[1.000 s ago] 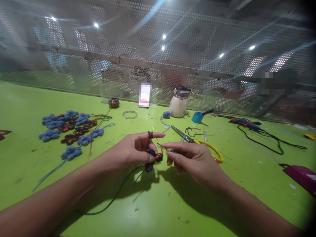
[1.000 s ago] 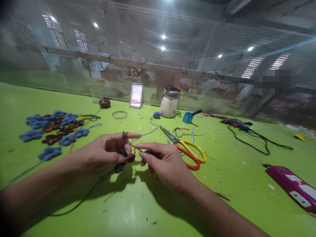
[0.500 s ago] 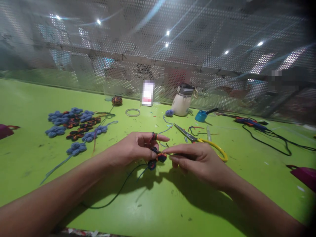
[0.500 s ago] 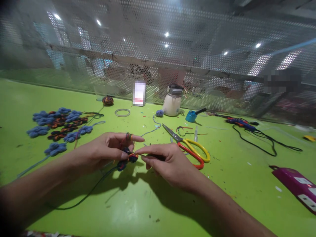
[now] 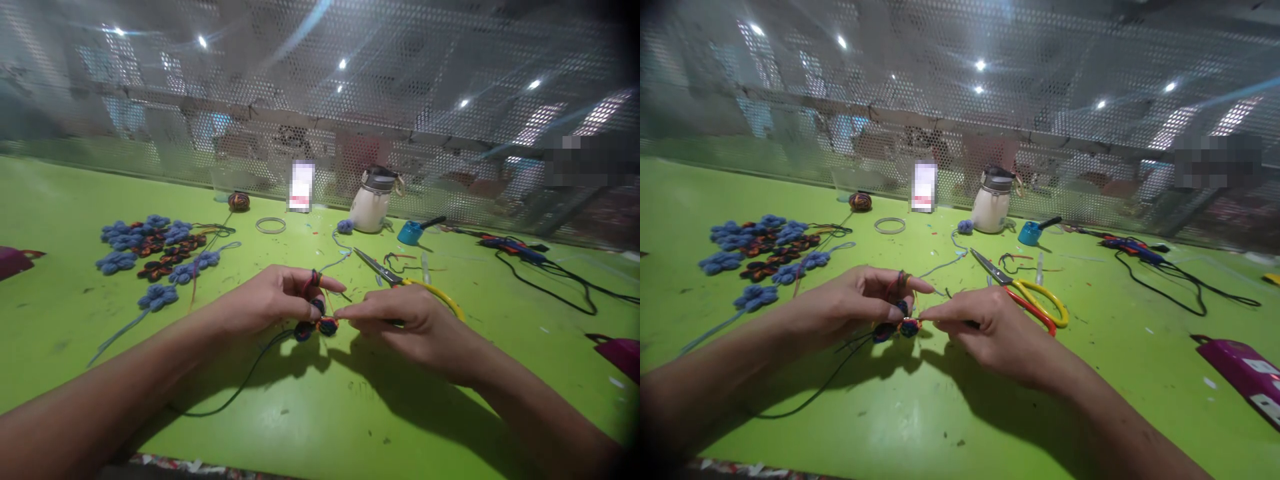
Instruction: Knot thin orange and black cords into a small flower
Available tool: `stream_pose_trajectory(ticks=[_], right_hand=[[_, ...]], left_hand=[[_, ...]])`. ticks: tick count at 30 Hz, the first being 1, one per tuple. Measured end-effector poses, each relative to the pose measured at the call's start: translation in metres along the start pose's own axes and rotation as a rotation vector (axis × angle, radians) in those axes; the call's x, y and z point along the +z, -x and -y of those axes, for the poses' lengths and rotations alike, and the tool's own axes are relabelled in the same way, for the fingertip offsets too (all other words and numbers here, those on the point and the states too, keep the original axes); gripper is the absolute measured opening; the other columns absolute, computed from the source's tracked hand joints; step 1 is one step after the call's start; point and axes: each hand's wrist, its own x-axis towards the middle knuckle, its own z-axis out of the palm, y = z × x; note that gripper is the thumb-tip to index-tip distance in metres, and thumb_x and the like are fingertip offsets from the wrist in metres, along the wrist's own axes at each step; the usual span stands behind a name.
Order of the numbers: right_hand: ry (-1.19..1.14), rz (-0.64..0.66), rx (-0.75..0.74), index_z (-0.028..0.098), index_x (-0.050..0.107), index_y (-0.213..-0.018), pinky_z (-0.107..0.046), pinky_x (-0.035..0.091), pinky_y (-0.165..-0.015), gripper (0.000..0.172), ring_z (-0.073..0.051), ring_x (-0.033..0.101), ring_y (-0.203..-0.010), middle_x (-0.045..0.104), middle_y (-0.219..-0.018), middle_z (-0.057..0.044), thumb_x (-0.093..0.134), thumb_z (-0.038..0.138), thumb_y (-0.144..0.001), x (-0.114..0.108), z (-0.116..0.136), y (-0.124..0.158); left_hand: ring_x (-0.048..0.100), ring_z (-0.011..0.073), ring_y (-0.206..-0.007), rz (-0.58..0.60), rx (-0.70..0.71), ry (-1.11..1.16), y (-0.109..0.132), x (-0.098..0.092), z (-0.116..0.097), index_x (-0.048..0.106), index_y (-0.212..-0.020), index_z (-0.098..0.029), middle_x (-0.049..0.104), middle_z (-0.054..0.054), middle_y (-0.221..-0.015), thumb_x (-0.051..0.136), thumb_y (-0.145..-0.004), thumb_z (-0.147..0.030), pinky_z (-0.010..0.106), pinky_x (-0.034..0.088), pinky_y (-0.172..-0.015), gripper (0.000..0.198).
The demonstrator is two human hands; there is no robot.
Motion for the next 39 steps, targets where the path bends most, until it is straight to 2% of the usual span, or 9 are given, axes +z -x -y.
stream_pose_trajectory(ticks=[4,11,20,26,33,39], right_hand=[[0.126,0.019,-0.079,0.019,0.071,-0.102,-0.020,0.035,-0.052,0.030,-0.009,0.052,-0.054,0.066,-0.068,-0.002,0.050,0.007,-0.084,0.000,0.001,0.000],[0.304,0.020,-0.072,0.021,0.070,-0.104,-0.022,0.030,-0.050,0.033,-0.011,0.049,-0.054,0.059,-0.063,-0.002,0.047,0.008,-0.085,0.003,0.003,0.002],[0.526,0.032,-0.092,0.020,0.070,-0.100,-0.024,0.024,-0.048,0.038,-0.012,0.047,-0.050,0.060,-0.062,-0.003,0.046,0.002,-0.077,0.006,0.001,0.005],[0.547,0.036,-0.034,0.025,0.069,-0.103,-0.025,0.023,-0.049,0.042,-0.012,0.047,-0.050,0.061,-0.064,-0.003,0.048,0.002,-0.075,0.009,0.000,0.007],[0.564,0.045,0.050,0.022,0.070,-0.101,-0.024,0.026,-0.050,0.041,-0.013,0.051,-0.054,0.063,-0.068,-0.005,0.050,0.000,-0.073,0.012,0.002,0.007],[0.552,0.034,0.039,0.022,0.067,-0.108,-0.023,0.028,-0.050,0.045,-0.013,0.052,-0.055,0.063,-0.069,-0.004,0.051,0.000,-0.073,0.012,0.002,0.007]], left_hand=[[0.054,0.0114,-0.059,-0.017,-0.015,0.012,-0.001,0.001,0.002,0.065,-0.104,-0.012,0.063,0.002,-0.070,0.062,-0.067,-0.007,0.025,0.041,-0.058,0.037],[0.055,0.0111,-0.060,-0.026,-0.022,-0.023,-0.002,-0.001,0.004,0.065,-0.104,-0.013,0.063,0.002,-0.072,0.062,-0.069,-0.008,0.026,0.042,-0.060,0.036],[0.059,0.0134,-0.068,-0.069,-0.039,-0.002,-0.003,0.000,0.004,0.066,-0.101,-0.013,0.067,0.004,-0.076,0.063,-0.067,-0.007,0.029,0.044,-0.070,0.034],[0.061,0.0146,-0.069,-0.093,-0.033,-0.019,-0.004,0.000,0.006,0.067,-0.100,-0.014,0.069,0.004,-0.076,0.065,-0.068,-0.008,0.031,0.044,-0.073,0.033],[0.060,0.0144,-0.068,-0.136,-0.050,-0.047,-0.006,0.001,0.006,0.066,-0.099,-0.013,0.066,0.002,-0.072,0.069,-0.065,-0.010,0.031,0.045,-0.071,0.034],[0.059,0.0135,-0.065,-0.156,-0.072,-0.087,-0.007,0.002,0.006,0.065,-0.101,-0.012,0.064,0.001,-0.069,0.069,-0.066,-0.011,0.030,0.044,-0.070,0.035]])
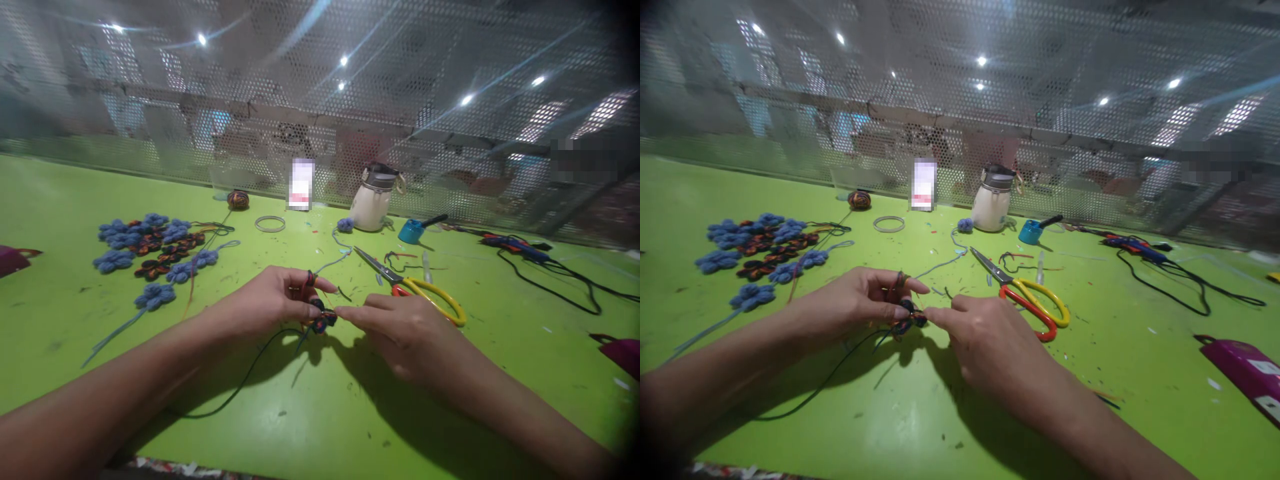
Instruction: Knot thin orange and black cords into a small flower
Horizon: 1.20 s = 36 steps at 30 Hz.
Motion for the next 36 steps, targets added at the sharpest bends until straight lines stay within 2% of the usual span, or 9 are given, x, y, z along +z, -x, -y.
stream_pose_trajectory(ticks=[5,22,26,31,36], right_hand=[[-0.021,-0.038,-0.014,0.021,0.069,-0.103,-0.023,0.029,-0.051,0.038,-0.013,0.053,-0.055,0.065,-0.069,-0.004,0.050,0.002,-0.076,-0.0002,0.0011,0.0000],[0.026,-0.047,0.021,0.021,0.068,-0.106,-0.024,0.029,-0.051,0.038,-0.014,0.053,-0.055,0.064,-0.068,-0.005,0.050,0.002,-0.077,-0.0023,0.0047,0.0015],[0.010,-0.085,0.045,0.021,0.067,-0.107,-0.026,0.029,-0.051,0.040,-0.015,0.053,-0.055,0.063,-0.067,-0.005,0.046,0.003,-0.079,-0.0008,0.0038,0.0012],[-0.090,-0.160,0.065,0.019,0.067,-0.110,-0.027,0.033,-0.052,0.038,-0.017,0.055,-0.058,0.064,-0.067,-0.005,0.046,0.006,-0.081,-0.0017,0.0019,0.0008],[-0.272,-0.197,0.082,0.018,0.070,-0.104,-0.025,0.041,-0.057,0.032,-0.015,0.061,-0.063,0.071,-0.076,-0.005,0.049,0.006,-0.082,-0.0060,0.0031,-0.0015]], left_hand=[[0.061,0.0150,-0.069,0.020,0.017,0.049,0.0007,-0.0004,0.0013,0.065,-0.103,-0.013,0.065,0.002,-0.074,0.069,-0.066,-0.011,0.031,0.045,-0.071,0.037],[0.060,0.0144,-0.071,0.038,0.035,0.131,0.0012,-0.0021,0.0034,0.065,-0.105,-0.014,0.064,0.003,-0.078,0.063,-0.068,-0.007,0.029,0.044,-0.070,0.038],[0.058,0.0132,-0.072,0.042,0.046,0.120,0.0012,-0.0013,0.0032,0.061,-0.112,-0.014,0.062,0.002,-0.079,0.065,-0.068,-0.007,0.029,0.044,-0.072,0.045],[0.058,0.0154,-0.082,0.061,0.079,0.123,0.0005,-0.0010,0.0041,0.058,-0.117,-0.017,0.061,0.002,-0.087,0.067,-0.065,-0.004,0.031,0.043,-0.077,0.054],[0.059,0.0152,-0.073,0.069,0.065,0.138,-0.0031,-0.0015,0.0049,0.058,-0.115,-0.013,0.064,0.004,-0.081,0.068,-0.063,-0.004,0.033,0.045,-0.073,0.054]])
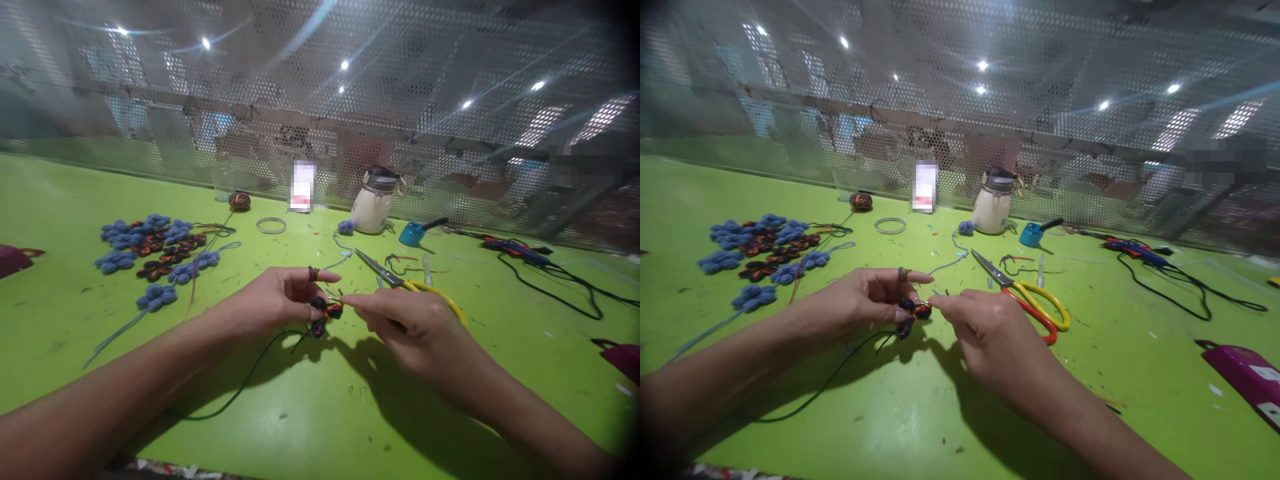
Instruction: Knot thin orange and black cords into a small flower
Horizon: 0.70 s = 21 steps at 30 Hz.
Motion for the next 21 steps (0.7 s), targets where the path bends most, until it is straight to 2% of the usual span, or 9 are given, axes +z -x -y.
stream_pose_trajectory(ticks=[4,7,10,14,17,21], right_hand=[[-0.146,-0.034,0.122,0.018,0.071,-0.103,-0.022,0.045,-0.060,0.030,-0.013,0.064,-0.070,0.074,-0.087,-0.004,0.052,0.008,-0.081,-0.002,0.002,-0.004],[-0.231,-0.042,0.252,0.018,0.072,-0.102,-0.023,0.043,-0.054,0.028,-0.013,0.060,-0.062,0.072,-0.077,-0.003,0.054,0.013,-0.080,-0.002,0.000,-0.005],[-0.322,-0.034,0.364,0.021,0.072,-0.100,-0.023,0.037,-0.047,0.027,-0.011,0.050,-0.051,0.067,-0.065,-0.001,0.055,0.018,-0.080,-0.001,-0.003,-0.006],[-0.443,0.003,0.480,0.023,0.072,-0.101,-0.024,0.031,-0.043,0.028,-0.010,0.039,-0.046,0.061,-0.059,0.000,0.057,0.027,-0.078,-0.001,-0.009,-0.008],[-0.482,0.019,0.537,0.023,0.072,-0.102,-0.025,0.028,-0.043,0.031,-0.010,0.038,-0.045,0.058,-0.058,0.000,0.057,0.030,-0.076,-0.002,-0.011,-0.008],[-0.467,0.018,0.562,0.021,0.072,-0.101,-0.025,0.028,-0.044,0.032,-0.011,0.038,-0.045,0.058,-0.058,-0.001,0.058,0.031,-0.075,-0.003,-0.011,-0.008]], left_hand=[[0.058,0.0132,-0.067,-0.018,-0.008,0.011,-0.001,0.001,-0.001,0.058,-0.114,-0.012,0.064,0.002,-0.076,0.068,-0.063,-0.004,0.031,0.044,-0.071,0.053],[0.059,0.0136,-0.069,-0.026,-0.018,-0.010,0.000,0.001,-0.002,0.058,-0.116,-0.013,0.064,0.003,-0.077,0.069,-0.065,-0.006,0.032,0.044,-0.073,0.053],[0.059,0.0140,-0.069,-0.010,0.002,-0.042,0.002,0.001,-0.003,0.057,-0.119,-0.015,0.065,0.003,-0.078,0.069,-0.067,-0.008,0.033,0.044,-0.073,0.053],[0.061,0.0143,-0.072,-0.039,0.023,-0.016,0.004,0.001,-0.003,0.059,-0.117,-0.019,0.063,0.002,-0.081,0.071,-0.066,-0.010,0.032,0.045,-0.074,0.053],[0.062,0.0147,-0.073,-0.073,0.024,0.000,0.005,0.002,-0.003,0.062,-0.113,-0.020,0.062,0.001,-0.082,0.074,-0.064,-0.012,0.031,0.045,-0.074,0.051],[0.062,0.0157,-0.073,-0.043,0.015,0.039,0.006,0.003,-0.003,0.062,-0.113,-0.018,0.066,0.005,-0.084,0.072,-0.066,-0.012,0.032,0.045,-0.074,0.048]])
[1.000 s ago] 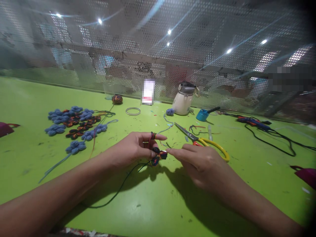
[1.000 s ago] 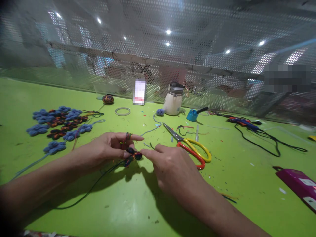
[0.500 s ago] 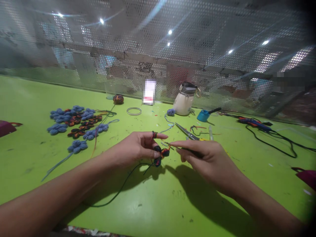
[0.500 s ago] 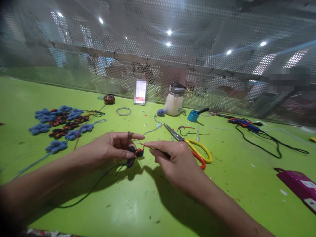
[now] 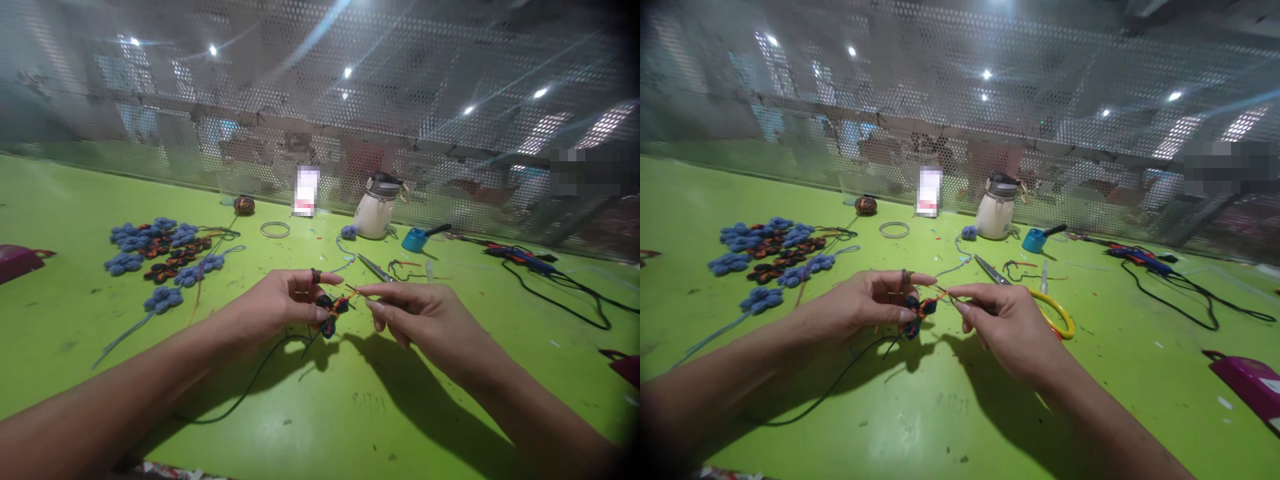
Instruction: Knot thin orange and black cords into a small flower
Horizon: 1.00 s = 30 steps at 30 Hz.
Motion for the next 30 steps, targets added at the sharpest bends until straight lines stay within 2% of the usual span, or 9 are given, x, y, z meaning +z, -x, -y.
stream_pose_trajectory(ticks=[6,11,16,19,23,27,30], right_hand=[[0.040,0.009,0.006,0.020,0.072,-0.102,-0.026,0.030,-0.046,0.031,-0.011,0.040,-0.047,0.059,-0.059,-0.002,0.057,0.030,-0.076,0.000,-0.001,0.000],[0.029,0.010,0.004,0.019,0.072,-0.103,-0.025,0.032,-0.045,0.033,-0.010,0.040,-0.046,0.058,-0.058,-0.001,0.058,0.030,-0.076,0.000,0.000,0.000],[-0.023,0.021,0.016,0.019,0.070,-0.107,-0.024,0.031,-0.044,0.034,-0.009,0.040,-0.045,0.059,-0.059,-0.001,0.060,0.029,-0.076,0.001,0.002,0.002],[-0.093,0.043,0.030,0.019,0.071,-0.106,-0.022,0.029,-0.042,0.032,-0.008,0.039,-0.043,0.058,-0.058,-0.001,0.062,0.028,-0.076,0.003,0.004,0.004],[-0.213,0.051,0.059,0.020,0.070,-0.106,-0.021,0.029,-0.039,0.031,-0.007,0.041,-0.040,0.058,-0.058,0.000,0.063,0.028,-0.077,0.008,0.007,0.007],[-0.294,0.026,0.074,0.020,0.071,-0.104,-0.020,0.030,-0.038,0.029,-0.006,0.043,-0.039,0.060,-0.057,0.001,0.065,0.028,-0.076,0.012,0.007,0.007],[-0.370,-0.031,0.083,0.020,0.071,-0.099,-0.020,0.030,-0.039,0.027,-0.005,0.044,-0.039,0.063,-0.065,0.000,0.068,0.028,-0.074,0.012,0.007,0.006]], left_hand=[[0.060,0.0155,-0.073,-0.031,-0.008,0.088,0.002,0.004,-0.003,0.062,-0.111,-0.012,0.065,0.006,-0.081,0.066,-0.064,-0.006,0.030,0.043,-0.073,0.048],[0.059,0.0168,-0.079,-0.011,0.014,0.236,0.002,0.006,-0.003,0.064,-0.103,-0.009,0.061,0.007,-0.080,0.056,-0.061,-0.004,0.028,0.045,-0.070,0.043],[0.059,0.0157,-0.070,-0.031,-0.007,0.298,0.002,0.009,-0.004,0.062,-0.102,-0.005,0.061,0.008,-0.079,0.055,-0.062,-0.006,0.029,0.047,-0.067,0.040],[0.059,0.0153,-0.073,-0.003,-0.004,0.268,0.002,0.009,-0.002,0.059,-0.107,-0.007,0.062,0.008,-0.081,0.063,-0.067,-0.010,0.029,0.047,-0.071,0.041],[0.060,0.0144,-0.073,0.022,0.019,0.119,0.000,0.009,0.003,0.054,-0.118,-0.012,0.060,0.003,-0.081,0.074,-0.062,-0.009,0.030,0.046,-0.073,0.059],[0.062,0.0171,-0.079,0.049,0.006,0.095,0.000,0.009,0.004,0.050,-0.121,-0.014,0.062,0.005,-0.087,0.072,-0.063,-0.005,0.034,0.046,-0.079,0.063],[0.062,0.0178,-0.080,0.040,-0.002,0.074,0.000,0.010,0.002,0.049,-0.123,-0.015,0.061,0.005,-0.090,0.070,-0.064,-0.004,0.035,0.046,-0.079,0.063]])
